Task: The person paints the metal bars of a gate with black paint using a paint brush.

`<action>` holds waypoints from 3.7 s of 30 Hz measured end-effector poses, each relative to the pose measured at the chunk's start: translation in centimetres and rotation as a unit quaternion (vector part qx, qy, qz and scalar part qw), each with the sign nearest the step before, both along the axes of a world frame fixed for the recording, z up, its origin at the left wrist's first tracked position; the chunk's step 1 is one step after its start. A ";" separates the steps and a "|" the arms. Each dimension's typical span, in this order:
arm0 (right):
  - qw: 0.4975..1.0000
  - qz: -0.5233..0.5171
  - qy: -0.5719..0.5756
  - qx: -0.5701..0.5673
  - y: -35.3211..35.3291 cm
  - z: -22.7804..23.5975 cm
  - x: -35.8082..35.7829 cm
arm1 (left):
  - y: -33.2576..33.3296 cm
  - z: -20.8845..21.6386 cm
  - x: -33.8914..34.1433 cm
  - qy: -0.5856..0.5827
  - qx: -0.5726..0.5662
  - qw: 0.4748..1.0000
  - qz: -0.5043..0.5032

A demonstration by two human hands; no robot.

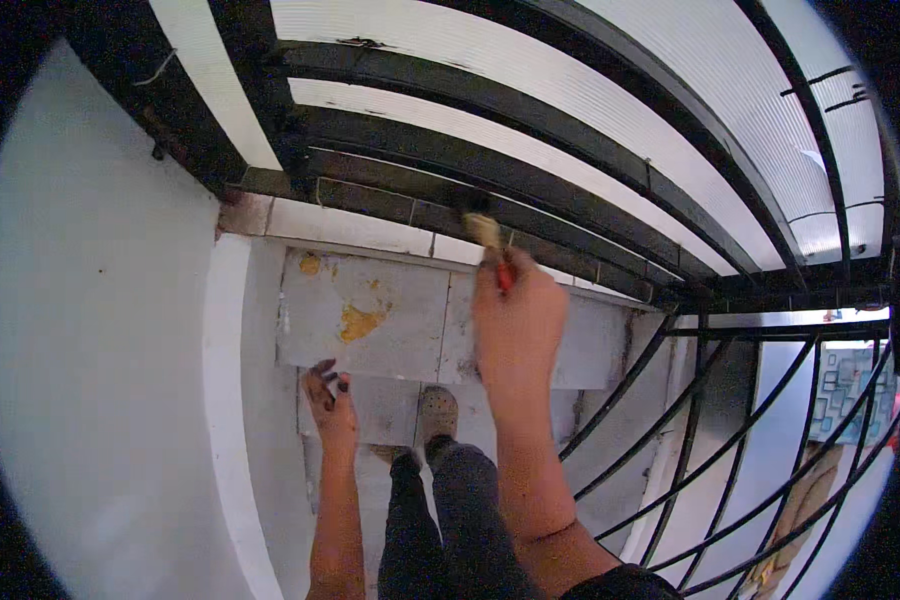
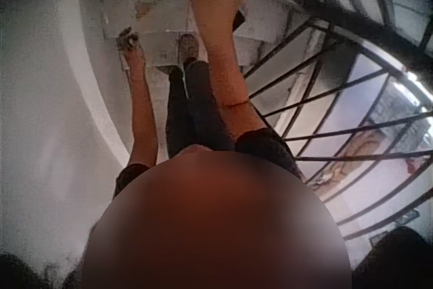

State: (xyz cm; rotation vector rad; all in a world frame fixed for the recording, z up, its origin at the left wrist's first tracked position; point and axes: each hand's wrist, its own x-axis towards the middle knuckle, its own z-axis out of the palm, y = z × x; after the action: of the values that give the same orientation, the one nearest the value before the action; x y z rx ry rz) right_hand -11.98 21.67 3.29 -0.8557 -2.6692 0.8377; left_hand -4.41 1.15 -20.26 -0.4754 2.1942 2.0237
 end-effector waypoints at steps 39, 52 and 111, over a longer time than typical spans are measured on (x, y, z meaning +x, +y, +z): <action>0.991 0.094 0.068 -0.064 -5.4 -1.8 -4.2 | -19.7 -2.4 -6.3 0.270 -0.487 0.627 -0.544; 0.993 0.111 0.019 0.016 -10.1 -2.3 -5.9 | -19.3 -2.5 -6.6 0.259 -0.494 0.609 -0.565; 0.996 -0.047 0.029 -0.068 -9.4 0.5 -3.8 | -20.1 -2.8 -6.5 0.273 -0.462 0.649 -0.539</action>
State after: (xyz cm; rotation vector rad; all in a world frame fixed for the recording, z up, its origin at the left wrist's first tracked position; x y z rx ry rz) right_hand -15.73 12.25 3.81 -0.9643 -2.5232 1.0139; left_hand -10.87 -18.93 -23.04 1.2908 2.5591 0.3211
